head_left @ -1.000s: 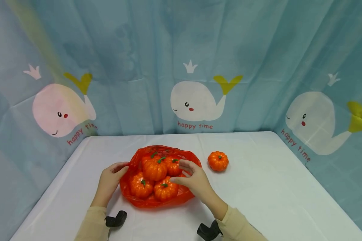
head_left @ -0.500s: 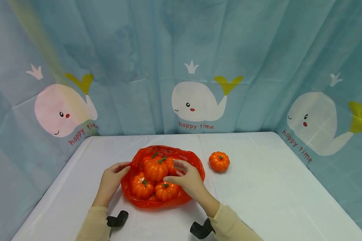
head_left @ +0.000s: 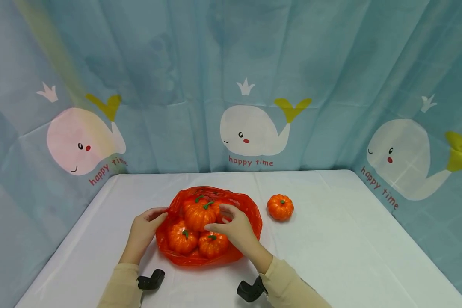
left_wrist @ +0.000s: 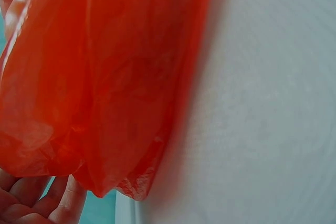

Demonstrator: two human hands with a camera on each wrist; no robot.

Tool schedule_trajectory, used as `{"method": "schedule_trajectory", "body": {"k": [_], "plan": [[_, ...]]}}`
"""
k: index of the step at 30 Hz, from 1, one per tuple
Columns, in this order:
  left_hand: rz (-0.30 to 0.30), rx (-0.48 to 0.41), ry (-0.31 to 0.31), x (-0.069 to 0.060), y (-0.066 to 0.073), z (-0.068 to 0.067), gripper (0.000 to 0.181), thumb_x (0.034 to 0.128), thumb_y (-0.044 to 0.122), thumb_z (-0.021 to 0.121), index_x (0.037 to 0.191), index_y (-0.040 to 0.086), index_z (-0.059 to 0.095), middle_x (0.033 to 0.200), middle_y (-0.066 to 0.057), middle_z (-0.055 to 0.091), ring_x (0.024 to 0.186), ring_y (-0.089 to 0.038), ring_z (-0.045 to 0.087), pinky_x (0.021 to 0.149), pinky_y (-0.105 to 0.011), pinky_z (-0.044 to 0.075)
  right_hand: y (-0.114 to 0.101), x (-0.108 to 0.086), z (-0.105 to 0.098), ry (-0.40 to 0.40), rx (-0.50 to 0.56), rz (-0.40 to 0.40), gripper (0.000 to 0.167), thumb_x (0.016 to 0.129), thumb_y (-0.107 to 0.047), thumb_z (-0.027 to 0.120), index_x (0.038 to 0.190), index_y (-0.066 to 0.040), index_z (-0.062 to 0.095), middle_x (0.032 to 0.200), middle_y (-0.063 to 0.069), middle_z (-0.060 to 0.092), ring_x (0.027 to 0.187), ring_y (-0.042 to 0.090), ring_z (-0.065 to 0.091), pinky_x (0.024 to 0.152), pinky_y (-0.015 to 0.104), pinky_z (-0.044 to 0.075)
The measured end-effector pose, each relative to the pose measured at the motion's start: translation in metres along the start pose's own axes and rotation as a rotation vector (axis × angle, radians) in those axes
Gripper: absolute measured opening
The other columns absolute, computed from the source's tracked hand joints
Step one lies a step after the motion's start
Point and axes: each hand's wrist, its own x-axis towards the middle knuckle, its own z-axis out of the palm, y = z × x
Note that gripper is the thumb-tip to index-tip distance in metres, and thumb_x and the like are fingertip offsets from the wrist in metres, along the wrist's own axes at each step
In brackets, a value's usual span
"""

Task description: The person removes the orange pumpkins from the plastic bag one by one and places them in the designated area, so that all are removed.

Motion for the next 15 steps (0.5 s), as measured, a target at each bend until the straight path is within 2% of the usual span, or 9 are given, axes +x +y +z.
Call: {"method": "schedule_trajectory", "body": {"k": [7, 15], "plan": [[-0.008, -0.013, -0.008, -0.001, 0.000, 0.001, 0.050, 0.1005, 0.040, 0.055, 0.135, 0.005, 0.059, 0.139, -0.018, 0.059, 0.129, -0.030, 0.053, 0.111, -0.046, 0.046, 0.001, 0.006, 0.005, 0.013, -0.026, 0.025, 0.078, 0.077, -0.035, 0.085, 0.141, -0.005, 0.052, 0.145, 0.013, 0.053, 0.133, 0.032, 0.053, 0.105, 0.043, 0.050], [-0.017, -0.010, -0.015, -0.001, 0.000, 0.000, 0.050, 0.1008, 0.041, 0.054, 0.136, 0.005, 0.058, 0.140, -0.019, 0.058, 0.130, -0.030, 0.052, 0.111, -0.046, 0.046, 0.001, 0.009, 0.014, 0.026, -0.057, 0.037, 0.080, 0.076, -0.035, 0.086, 0.141, -0.004, 0.052, 0.142, 0.013, 0.055, 0.127, 0.032, 0.058, 0.103, 0.043, 0.052]]}}
